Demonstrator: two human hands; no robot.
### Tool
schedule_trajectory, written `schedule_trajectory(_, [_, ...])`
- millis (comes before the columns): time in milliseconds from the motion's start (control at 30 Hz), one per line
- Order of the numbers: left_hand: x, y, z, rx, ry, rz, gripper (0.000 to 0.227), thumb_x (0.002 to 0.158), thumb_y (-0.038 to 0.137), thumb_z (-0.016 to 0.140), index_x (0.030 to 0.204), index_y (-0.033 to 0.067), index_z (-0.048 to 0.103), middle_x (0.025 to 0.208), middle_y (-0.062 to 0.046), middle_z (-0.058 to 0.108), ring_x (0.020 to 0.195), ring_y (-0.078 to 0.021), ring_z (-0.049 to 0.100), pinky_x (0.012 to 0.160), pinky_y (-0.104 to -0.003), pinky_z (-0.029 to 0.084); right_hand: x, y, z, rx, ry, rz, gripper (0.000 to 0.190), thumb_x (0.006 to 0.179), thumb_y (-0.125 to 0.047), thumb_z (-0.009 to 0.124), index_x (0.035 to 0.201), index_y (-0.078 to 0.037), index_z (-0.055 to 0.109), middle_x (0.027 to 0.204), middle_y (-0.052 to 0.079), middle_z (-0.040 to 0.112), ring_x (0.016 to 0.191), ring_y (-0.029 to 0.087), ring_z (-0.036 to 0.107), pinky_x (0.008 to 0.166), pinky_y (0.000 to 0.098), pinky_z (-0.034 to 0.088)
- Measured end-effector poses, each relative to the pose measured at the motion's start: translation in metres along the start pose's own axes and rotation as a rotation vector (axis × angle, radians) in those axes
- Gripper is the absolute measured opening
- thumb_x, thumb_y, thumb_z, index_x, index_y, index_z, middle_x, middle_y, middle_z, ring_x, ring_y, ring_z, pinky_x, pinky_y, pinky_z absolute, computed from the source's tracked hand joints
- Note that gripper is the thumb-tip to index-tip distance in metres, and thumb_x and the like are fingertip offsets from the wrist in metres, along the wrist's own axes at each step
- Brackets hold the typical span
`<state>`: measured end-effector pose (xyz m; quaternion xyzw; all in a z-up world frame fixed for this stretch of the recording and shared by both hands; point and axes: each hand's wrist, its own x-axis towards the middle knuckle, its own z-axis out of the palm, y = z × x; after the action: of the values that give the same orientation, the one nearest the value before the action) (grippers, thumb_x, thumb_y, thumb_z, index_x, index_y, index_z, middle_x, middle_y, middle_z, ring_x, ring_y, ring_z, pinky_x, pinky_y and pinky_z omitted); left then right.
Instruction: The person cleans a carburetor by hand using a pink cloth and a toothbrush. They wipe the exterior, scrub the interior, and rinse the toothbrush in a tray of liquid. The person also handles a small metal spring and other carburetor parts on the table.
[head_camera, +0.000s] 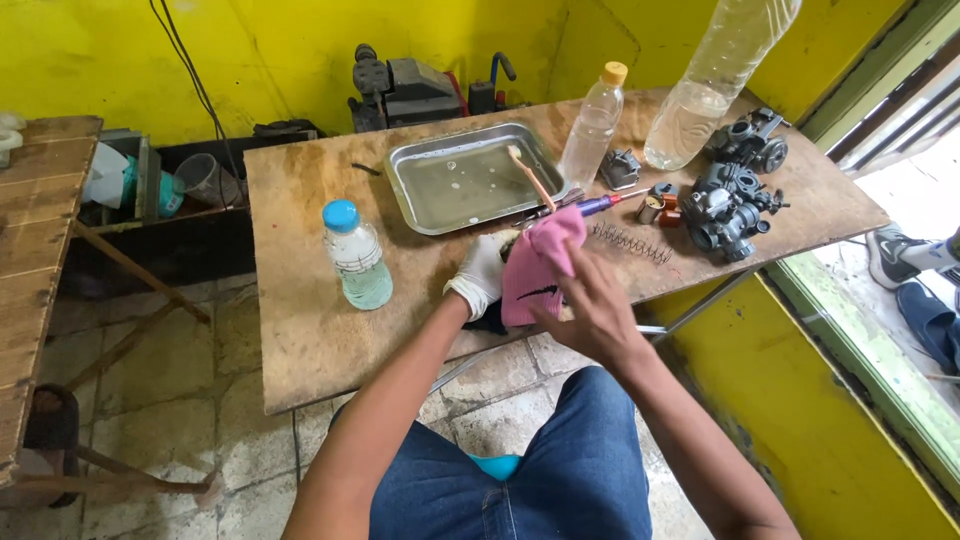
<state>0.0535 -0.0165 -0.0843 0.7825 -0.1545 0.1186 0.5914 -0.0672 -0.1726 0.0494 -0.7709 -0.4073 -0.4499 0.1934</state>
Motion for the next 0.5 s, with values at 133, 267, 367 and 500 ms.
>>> schedule_trajectory(133, [0.002,0.003,-0.008,-0.048,-0.014,0.007,0.018,0.087,0.029,0.076,0.099,0.016,0.078,0.089,-0.009,0.078,0.087,-0.019,0.074,0.08,-0.033,0.057,-0.003,0.0,0.007,0.035,0.079,0.019,0.053,0.076,-0.033,0.09,0.102,0.006,0.066,0.13,0.031,0.06,0.105,0.05,0.065,0.087,0.0525,0.054])
schedule_trajectory(267, [-0.009,0.02,-0.021,-0.118,-0.032,-0.008,0.022,0.082,0.024,0.081,0.102,0.0143,0.077,0.086,-0.008,0.078,0.083,-0.0141,0.072,0.077,-0.031,0.057,-0.017,0.006,0.018,-0.018,0.156,0.038,0.045,0.077,-0.026,0.09,0.1,0.006,0.068,0.13,0.029,0.062,0.103,0.048,0.066,0.085,0.0513,0.055])
schedule_trajectory(367, [-0.013,0.057,-0.039,-0.155,-0.079,-0.08,0.025,0.08,0.025,0.085,0.101,0.0177,0.076,0.079,0.0,0.077,0.073,-0.0083,0.071,0.07,-0.026,0.058,-0.034,0.014,0.028,-0.118,0.2,0.018,0.03,0.082,-0.018,0.084,0.097,0.005,0.071,0.129,0.027,0.064,0.102,0.045,0.068,0.082,0.0487,0.055])
schedule_trajectory(500, [-0.014,0.068,-0.045,-0.258,-0.08,-0.143,0.034,0.073,0.014,0.089,0.103,0.013,0.075,0.078,0.0,0.076,0.07,-0.0086,0.071,0.067,-0.023,0.059,-0.039,0.016,0.037,-0.232,0.241,0.021,0.016,0.082,-0.012,0.079,0.088,0.003,0.074,0.124,0.026,0.064,0.094,0.042,0.067,0.078,0.0452,0.055])
